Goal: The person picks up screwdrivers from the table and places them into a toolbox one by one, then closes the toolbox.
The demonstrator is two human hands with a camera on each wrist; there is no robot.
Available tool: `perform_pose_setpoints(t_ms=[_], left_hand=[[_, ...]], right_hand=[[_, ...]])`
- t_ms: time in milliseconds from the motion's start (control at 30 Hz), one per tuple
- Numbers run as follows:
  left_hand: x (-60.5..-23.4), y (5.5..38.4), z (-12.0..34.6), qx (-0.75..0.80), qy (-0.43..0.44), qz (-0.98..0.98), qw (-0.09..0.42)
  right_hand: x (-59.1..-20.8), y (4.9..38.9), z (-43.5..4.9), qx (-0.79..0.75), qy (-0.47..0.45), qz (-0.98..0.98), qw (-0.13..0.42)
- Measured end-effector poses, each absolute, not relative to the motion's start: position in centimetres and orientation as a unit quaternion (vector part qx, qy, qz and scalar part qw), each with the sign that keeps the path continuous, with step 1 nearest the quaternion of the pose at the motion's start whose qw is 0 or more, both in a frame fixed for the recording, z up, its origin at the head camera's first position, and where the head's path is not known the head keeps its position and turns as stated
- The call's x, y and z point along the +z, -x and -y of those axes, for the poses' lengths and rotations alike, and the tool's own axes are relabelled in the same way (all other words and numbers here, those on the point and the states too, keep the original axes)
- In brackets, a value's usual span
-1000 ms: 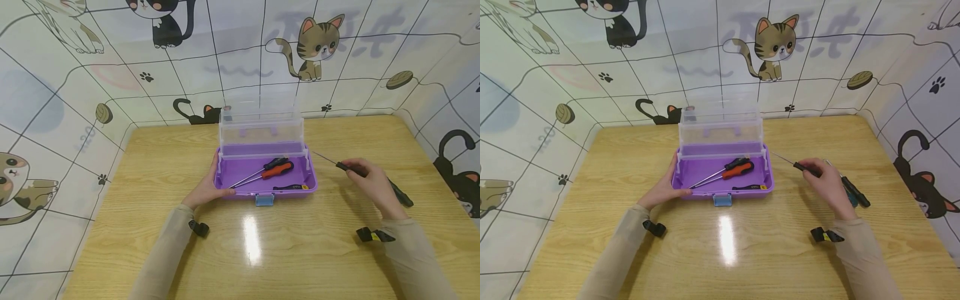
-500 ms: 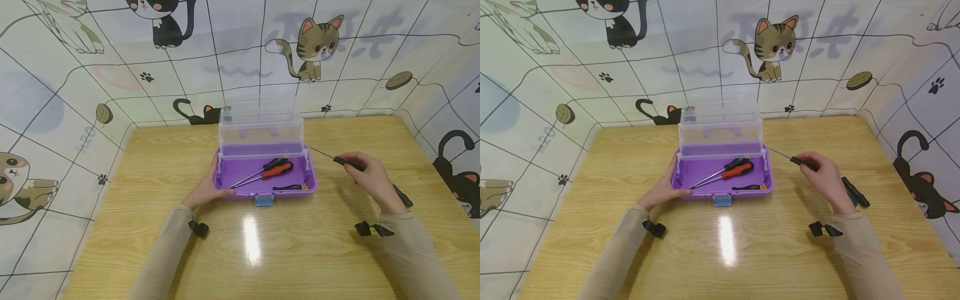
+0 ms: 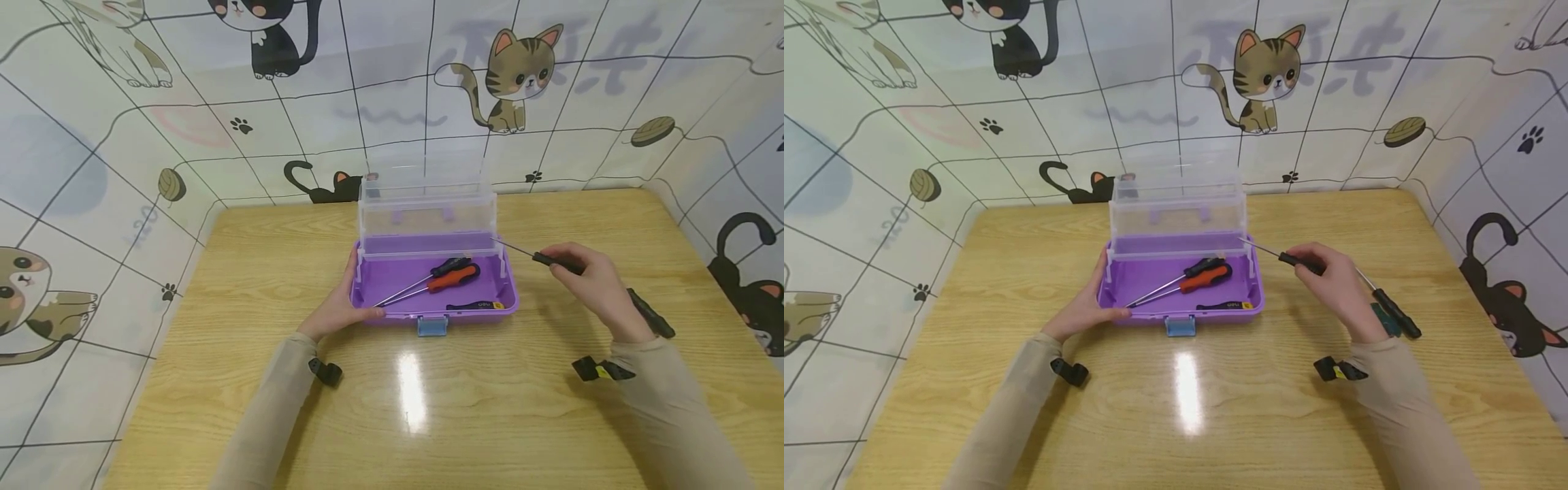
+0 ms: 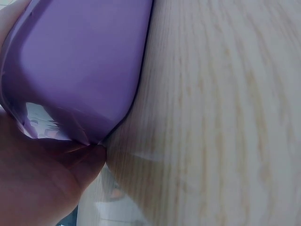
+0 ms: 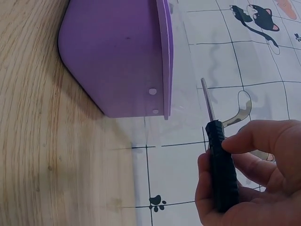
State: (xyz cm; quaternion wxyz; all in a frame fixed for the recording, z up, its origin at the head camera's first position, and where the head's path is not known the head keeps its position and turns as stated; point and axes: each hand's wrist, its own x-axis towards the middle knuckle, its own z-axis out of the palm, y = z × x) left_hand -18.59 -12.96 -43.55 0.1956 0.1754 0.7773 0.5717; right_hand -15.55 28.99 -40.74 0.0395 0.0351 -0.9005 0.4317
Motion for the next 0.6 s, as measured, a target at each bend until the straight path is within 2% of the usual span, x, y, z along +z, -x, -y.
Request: perform_pose_setpoints(t_ms=[467,600], left_hand=[[-43.7,18.6,13.0,0.580,-0.175,-0.770,0.198],[-44.9,19.2,13.2,0.581,-0.174,-0.771,0.196]], right_hand=[[-40.1,16.7,-27.7,0.437,-0.049,0.898,0.017],[-39.9,17.2,-26.9,0.439,-0.056,0.897,0.013]])
